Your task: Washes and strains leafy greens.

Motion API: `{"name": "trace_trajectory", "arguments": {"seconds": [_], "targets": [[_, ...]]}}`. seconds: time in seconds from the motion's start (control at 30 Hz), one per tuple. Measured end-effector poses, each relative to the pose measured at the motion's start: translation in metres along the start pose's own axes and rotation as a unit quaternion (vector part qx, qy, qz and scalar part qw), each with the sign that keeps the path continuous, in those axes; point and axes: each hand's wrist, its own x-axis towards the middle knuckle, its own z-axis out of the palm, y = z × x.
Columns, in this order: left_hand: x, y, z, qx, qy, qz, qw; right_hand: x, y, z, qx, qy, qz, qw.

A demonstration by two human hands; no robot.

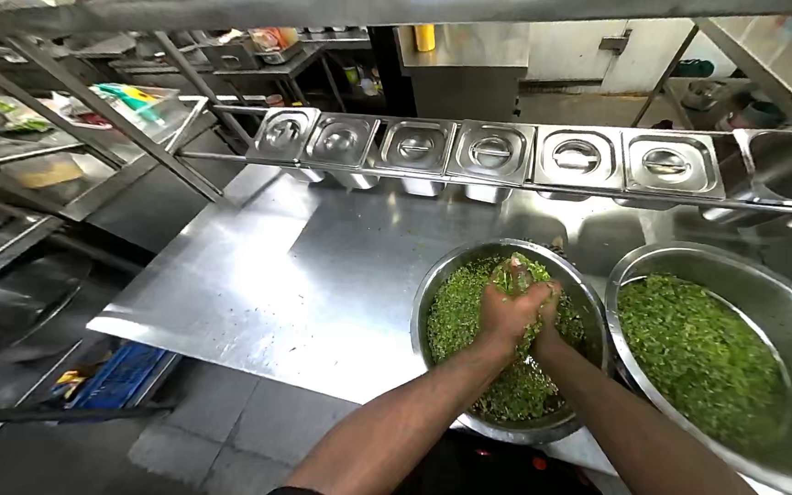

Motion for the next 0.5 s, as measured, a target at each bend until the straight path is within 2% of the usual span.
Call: {"name": "trace_trajectory", "arguments": {"seconds": [0.17,0.2,0.27,0.33,0.5], "targets": [[0.000,0.028,-0.006,0.011,-0.048,0.005,0.999,0.001,-0.023,0.011,0.040,0.031,-0.043,0.998],[0.001,0.036,-0.010,0.022,-0.070,0.008,0.997,0.001,-0.032,0.011,0.033,0.031,-0.067,0.997],[0.010,0.044,-0.018,0.028,-0.108,-0.007,0.994,0.005,-0.050,0.017,-0.003,0.069,-0.168,0.983],[0.016,0.047,-0.025,0.018,-0.118,-0.023,0.993,0.000,-0.064,0.020,-0.024,0.050,-0.207,0.977],[-0.004,0.076,-0.014,-0.026,-0.140,0.035,0.989,-0.004,-0.072,0.017,-0.020,0.006,-0.234,0.972]]}}
